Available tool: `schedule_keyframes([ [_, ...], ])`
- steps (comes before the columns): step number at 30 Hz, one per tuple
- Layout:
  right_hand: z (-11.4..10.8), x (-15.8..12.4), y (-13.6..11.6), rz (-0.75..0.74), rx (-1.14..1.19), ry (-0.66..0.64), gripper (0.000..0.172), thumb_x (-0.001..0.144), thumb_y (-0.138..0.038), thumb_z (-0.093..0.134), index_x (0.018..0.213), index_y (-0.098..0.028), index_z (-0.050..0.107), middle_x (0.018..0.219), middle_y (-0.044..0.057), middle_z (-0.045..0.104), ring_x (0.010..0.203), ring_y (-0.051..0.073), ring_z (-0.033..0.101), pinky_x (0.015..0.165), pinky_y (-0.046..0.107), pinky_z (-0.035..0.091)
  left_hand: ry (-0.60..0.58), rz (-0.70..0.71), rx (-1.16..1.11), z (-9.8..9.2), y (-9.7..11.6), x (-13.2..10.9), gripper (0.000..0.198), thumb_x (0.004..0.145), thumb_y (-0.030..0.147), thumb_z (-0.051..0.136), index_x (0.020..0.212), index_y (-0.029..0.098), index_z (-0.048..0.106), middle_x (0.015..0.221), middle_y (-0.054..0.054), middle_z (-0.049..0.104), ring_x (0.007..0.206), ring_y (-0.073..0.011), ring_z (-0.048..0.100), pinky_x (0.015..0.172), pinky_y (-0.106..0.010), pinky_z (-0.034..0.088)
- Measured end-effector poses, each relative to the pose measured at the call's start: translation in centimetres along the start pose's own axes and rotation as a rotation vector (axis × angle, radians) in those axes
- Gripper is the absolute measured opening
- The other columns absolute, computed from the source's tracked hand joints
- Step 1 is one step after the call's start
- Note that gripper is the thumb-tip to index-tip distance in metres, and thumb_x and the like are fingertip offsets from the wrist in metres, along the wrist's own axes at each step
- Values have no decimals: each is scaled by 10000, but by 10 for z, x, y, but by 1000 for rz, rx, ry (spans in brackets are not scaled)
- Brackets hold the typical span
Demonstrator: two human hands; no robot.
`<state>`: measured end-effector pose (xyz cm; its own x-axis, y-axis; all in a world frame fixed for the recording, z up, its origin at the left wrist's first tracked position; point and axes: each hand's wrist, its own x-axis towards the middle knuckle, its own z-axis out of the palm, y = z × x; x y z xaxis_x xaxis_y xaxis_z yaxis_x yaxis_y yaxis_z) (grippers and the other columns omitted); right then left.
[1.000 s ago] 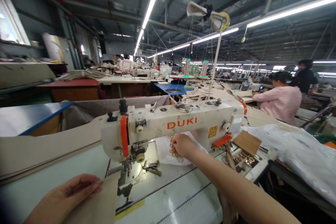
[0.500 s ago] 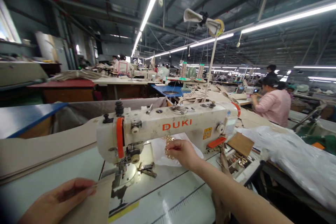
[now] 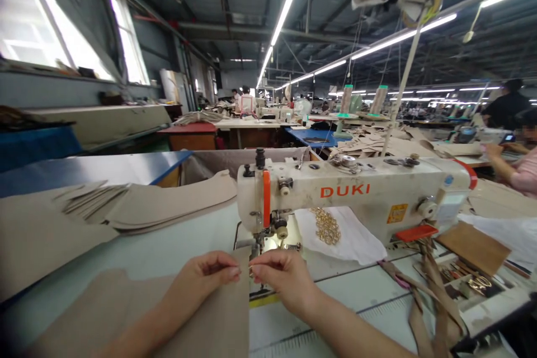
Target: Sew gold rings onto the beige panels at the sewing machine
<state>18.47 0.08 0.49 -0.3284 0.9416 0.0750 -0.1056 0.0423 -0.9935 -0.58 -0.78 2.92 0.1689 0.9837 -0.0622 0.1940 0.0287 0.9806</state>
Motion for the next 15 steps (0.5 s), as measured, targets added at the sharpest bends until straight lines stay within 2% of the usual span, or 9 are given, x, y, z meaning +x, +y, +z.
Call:
schedule_keyframes([
  [8,-3,7,3,30,67,26,371,599,-475,786,769,-152,719,621,4,645,590,115,581,634,260,478,-27,-20,-16,-4,2,6,235,580,408,699,634,184,651,594,6,666,626,-164,606,669,-265,477],
  [12,0,4,-3,119,210,17,351,582,-419,816,776,-143,719,634,3,659,577,90,588,619,226,466,-65,-74,-89,-5,-2,8,296,547,445,736,646,184,639,586,9,666,613,-153,609,658,-256,485],
  [15,2,1,-9,204,353,-32,362,547,-380,844,762,-120,714,623,7,660,547,70,590,590,198,463,-125,-117,-136,-6,-14,11,391,505,524,761,664,187,640,612,-4,681,623,-163,632,642,-258,504],
])
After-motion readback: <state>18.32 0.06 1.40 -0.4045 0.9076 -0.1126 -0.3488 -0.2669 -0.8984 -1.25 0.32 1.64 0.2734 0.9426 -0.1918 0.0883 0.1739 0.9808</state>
